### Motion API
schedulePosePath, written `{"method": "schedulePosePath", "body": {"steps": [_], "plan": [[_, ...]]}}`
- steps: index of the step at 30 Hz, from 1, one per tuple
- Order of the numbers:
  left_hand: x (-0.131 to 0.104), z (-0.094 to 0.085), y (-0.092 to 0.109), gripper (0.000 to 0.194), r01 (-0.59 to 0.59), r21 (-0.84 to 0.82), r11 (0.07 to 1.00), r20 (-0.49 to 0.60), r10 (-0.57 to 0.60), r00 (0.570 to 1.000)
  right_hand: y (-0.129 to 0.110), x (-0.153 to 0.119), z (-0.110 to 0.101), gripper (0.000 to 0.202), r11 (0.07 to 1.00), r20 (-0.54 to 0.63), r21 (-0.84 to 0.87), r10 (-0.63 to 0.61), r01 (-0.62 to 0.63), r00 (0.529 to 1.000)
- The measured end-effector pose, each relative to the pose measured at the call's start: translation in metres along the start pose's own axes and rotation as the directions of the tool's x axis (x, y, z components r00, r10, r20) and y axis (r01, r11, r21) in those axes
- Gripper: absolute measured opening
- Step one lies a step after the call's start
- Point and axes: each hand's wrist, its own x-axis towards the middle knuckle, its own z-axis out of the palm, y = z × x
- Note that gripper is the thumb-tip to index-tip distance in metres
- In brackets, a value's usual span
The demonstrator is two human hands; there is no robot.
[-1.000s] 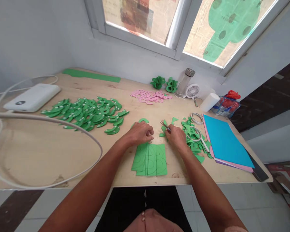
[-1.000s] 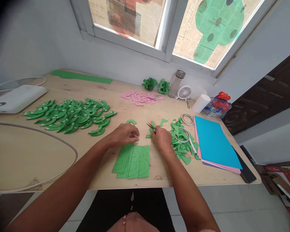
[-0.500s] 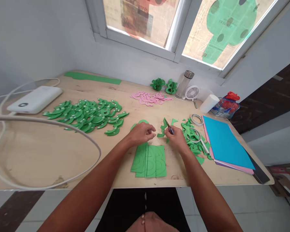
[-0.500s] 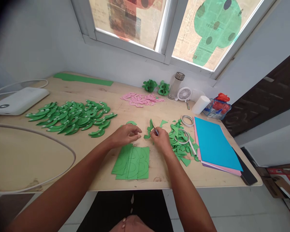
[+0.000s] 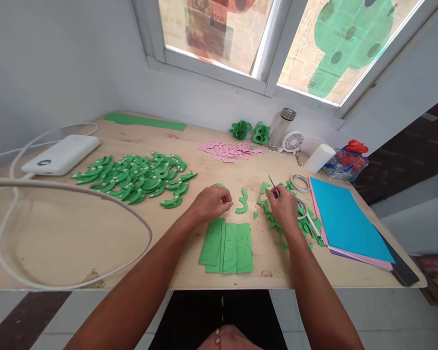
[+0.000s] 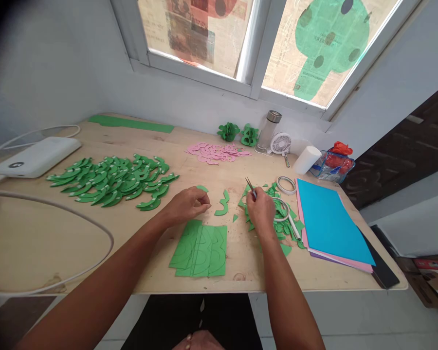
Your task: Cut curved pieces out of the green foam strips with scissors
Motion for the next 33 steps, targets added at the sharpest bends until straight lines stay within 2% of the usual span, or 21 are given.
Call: {"method": "schedulePosePath", "body": {"steps": [1, 3, 5, 7, 10, 12, 17, 23, 27, 33], "plan": [[0.0, -0.003, -0.002, 0.014, 0.009, 0.003, 1.0, -0.04, -0.009, 0.999, 0.003, 0.001, -0.005, 0.015, 0.991, -0.045, -0.133, 0.016, -0.022, 0.999], [0.001, -0.01, -0.009, 0.016, 0.083, -0.027, 0.996, -0.173, -0.086, 0.981, 0.006, 0.001, -0.01, 0.022, 0.973, -0.06, -0.229, 0.002, -0.015, 0.998], [0.001, -0.016, -0.018, 0.019, 0.223, -0.071, 0.972, -0.332, -0.234, 0.914, 0.003, -0.001, -0.007, 0.025, 0.98, 0.014, -0.193, -0.053, 0.054, 0.999], [0.001, -0.02, -0.025, 0.021, 0.317, -0.08, 0.945, -0.387, -0.323, 0.864, -0.003, -0.004, 0.001, 0.023, 0.983, 0.165, -0.132, -0.107, 0.129, 0.98], [0.002, -0.02, -0.028, 0.022, 0.36, -0.041, 0.932, -0.353, -0.35, 0.867, -0.013, -0.01, 0.015, 0.019, 0.961, 0.344, -0.189, -0.126, 0.2, 0.93], [0.002, -0.017, -0.027, 0.022, 0.347, -0.018, 0.938, -0.324, -0.334, 0.885, -0.018, -0.013, 0.022, 0.019, 0.936, 0.383, -0.273, -0.105, 0.22, 0.918], [0.003, -0.012, -0.023, 0.024, 0.344, 0.029, 0.939, -0.308, -0.318, 0.897, -0.024, -0.019, 0.03, 0.026, 0.893, 0.396, -0.393, -0.051, 0.219, 0.917], [0.003, -0.012, -0.022, 0.025, 0.371, 0.041, 0.928, -0.298, -0.343, 0.891, -0.024, -0.018, 0.037, 0.02, 0.903, 0.405, -0.386, -0.019, 0.189, 0.914], [0.004, -0.012, -0.023, 0.026, 0.416, 0.12, 0.901, -0.305, -0.365, 0.879, -0.024, -0.019, 0.038, 0.019, 0.91, 0.4, -0.374, -0.019, 0.182, 0.916], [0.003, 0.0, -0.022, 0.031, 0.344, 0.332, 0.879, -0.245, -0.272, 0.931, -0.023, -0.021, 0.038, 0.019, 0.909, 0.391, -0.365, -0.047, 0.201, 0.919]]}}
